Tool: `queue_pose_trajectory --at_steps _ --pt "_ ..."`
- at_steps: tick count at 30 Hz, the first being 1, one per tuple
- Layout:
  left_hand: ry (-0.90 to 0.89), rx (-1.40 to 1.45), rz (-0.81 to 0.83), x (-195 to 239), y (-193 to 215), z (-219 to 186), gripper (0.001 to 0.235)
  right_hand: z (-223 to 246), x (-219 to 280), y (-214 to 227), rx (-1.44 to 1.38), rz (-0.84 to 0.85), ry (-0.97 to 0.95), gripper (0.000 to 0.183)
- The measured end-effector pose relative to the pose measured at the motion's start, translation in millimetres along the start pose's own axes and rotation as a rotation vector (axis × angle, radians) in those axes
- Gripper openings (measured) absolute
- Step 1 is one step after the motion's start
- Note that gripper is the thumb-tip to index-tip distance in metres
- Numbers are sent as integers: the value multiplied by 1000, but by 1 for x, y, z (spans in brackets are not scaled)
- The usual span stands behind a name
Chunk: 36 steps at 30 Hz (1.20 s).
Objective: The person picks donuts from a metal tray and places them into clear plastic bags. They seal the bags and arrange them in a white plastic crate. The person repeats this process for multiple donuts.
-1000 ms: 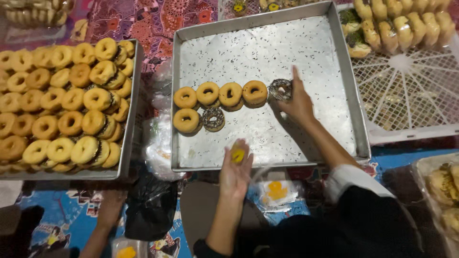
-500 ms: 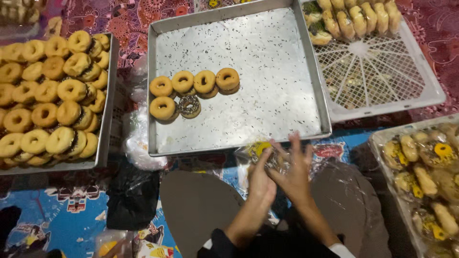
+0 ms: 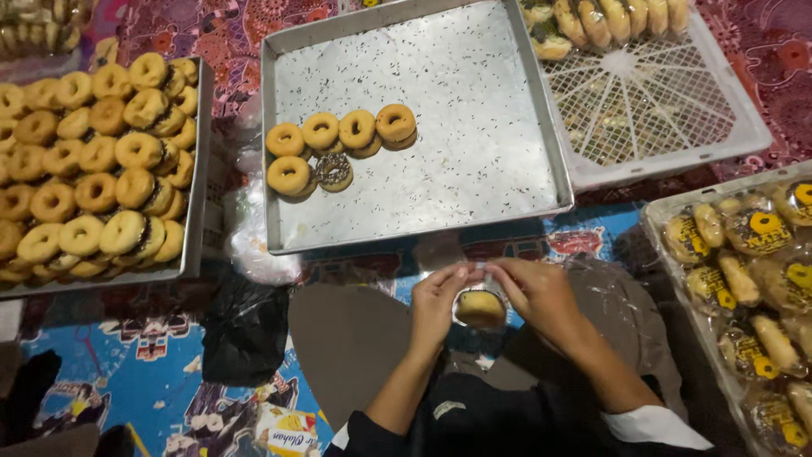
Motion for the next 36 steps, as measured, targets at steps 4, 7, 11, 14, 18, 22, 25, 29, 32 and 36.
queue_pose_trajectory --at_steps 4,7,11,14,18,22,25,29,32,36 --pt "144 -92 179 27 -7 -25 32 46 36 8 367 119 623 40" --pt "65 -401 408 57 -14 -63 27 65 35 19 605 394 744 26" --pt "172 -643 469 78 7 -91 27 20 -18 64 1074 560 -63 37" --pt "-793 -980 552 81 0 -106 13 -14 14 17 932 850 -230 121" --pt "-197 39 486 74 23 -47 39 -62 106 -88 -553 748 -310 62" --pt "80 380 -91 91 40 9 38 -44 104 -142 -1071 215 -398 35" --pt "-96 -245 -494 107 79 18 25 -15 68 -168 -1474 51 -521 40" --pt "-156 -424 -760 133 145 22 19 15 30 -179 -618 54 273 25" --pt "-35 -752 -819 167 166 40 17 4 40 -209 -368 87 305 22" --pt "272 -777 -799 200 185 88 13 -52 65 -277 -714 352 -381 26"
Point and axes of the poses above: each hand's wrist, its own x-axis away from the middle knuckle, its own y-axis out of the back of the hand, z = x × y, the point moved 4 cm from there along -x, towards the middle knuckle, and after that the axes turned 13 degrees about -x, right-handed, at the moved point
